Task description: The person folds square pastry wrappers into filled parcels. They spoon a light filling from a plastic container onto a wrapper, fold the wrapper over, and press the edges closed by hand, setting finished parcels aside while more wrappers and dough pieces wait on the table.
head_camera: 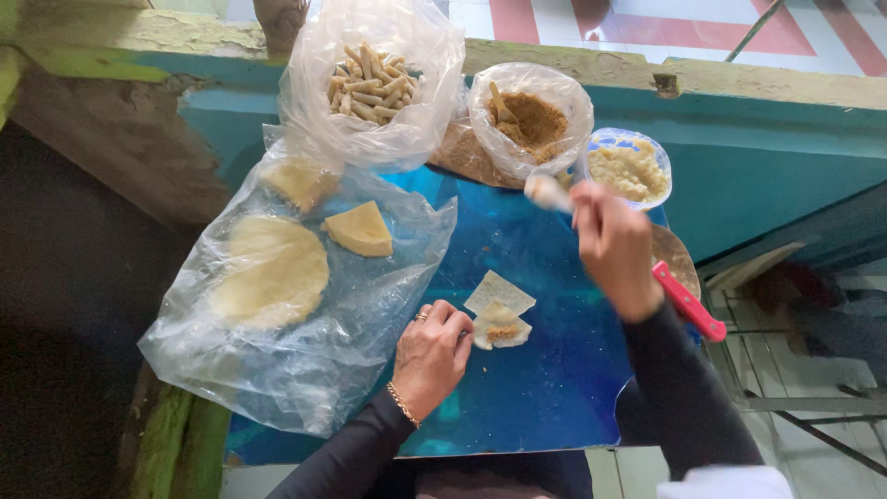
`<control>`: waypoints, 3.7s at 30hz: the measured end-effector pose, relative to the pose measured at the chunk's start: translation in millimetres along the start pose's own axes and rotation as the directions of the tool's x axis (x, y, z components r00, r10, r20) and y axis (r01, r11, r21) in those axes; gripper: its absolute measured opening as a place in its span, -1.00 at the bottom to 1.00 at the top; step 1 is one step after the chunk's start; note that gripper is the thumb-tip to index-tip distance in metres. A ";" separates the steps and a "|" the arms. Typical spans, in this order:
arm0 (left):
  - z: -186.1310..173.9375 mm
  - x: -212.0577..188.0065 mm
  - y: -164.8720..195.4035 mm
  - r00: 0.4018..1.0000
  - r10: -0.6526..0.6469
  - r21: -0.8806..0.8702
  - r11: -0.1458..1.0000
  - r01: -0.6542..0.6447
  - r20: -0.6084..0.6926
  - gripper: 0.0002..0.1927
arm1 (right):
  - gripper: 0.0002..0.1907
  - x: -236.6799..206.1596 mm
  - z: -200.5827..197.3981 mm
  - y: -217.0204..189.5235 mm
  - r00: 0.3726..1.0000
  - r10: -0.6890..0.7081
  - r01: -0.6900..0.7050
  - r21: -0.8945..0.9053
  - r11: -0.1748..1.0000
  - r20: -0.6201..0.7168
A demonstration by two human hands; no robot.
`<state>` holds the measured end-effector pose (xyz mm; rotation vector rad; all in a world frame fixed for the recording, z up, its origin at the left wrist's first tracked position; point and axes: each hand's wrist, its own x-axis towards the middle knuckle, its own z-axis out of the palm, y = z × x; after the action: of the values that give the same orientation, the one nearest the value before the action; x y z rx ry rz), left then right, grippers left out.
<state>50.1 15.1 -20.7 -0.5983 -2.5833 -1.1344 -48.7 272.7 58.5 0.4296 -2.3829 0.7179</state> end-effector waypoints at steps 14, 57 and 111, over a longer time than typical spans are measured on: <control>0.7 1.7 2.1 1.000 -0.020 0.020 1.000 0.020 -0.014 -0.86 | -0.84 -54.2 -12.1 -49.8 0.902 0.034 0.021 -0.122 0.992 0.430; 34.0 4.2 -4.6 0.967 0.251 -0.105 0.964 -0.246 0.033 -0.93 | -0.89 -104.4 20.7 -25.9 0.880 -0.191 0.089 0.244 0.966 0.435; 34.0 25.4 -15.0 0.988 0.128 -0.174 0.978 -0.111 0.088 -0.93 | -0.91 -94.9 24.4 -38.2 0.927 -0.198 0.198 0.034 0.980 0.319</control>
<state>18.4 38.0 -42.9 -0.8566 -2.5079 -1.3224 30.0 240.0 -3.1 0.8311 -2.5884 0.5922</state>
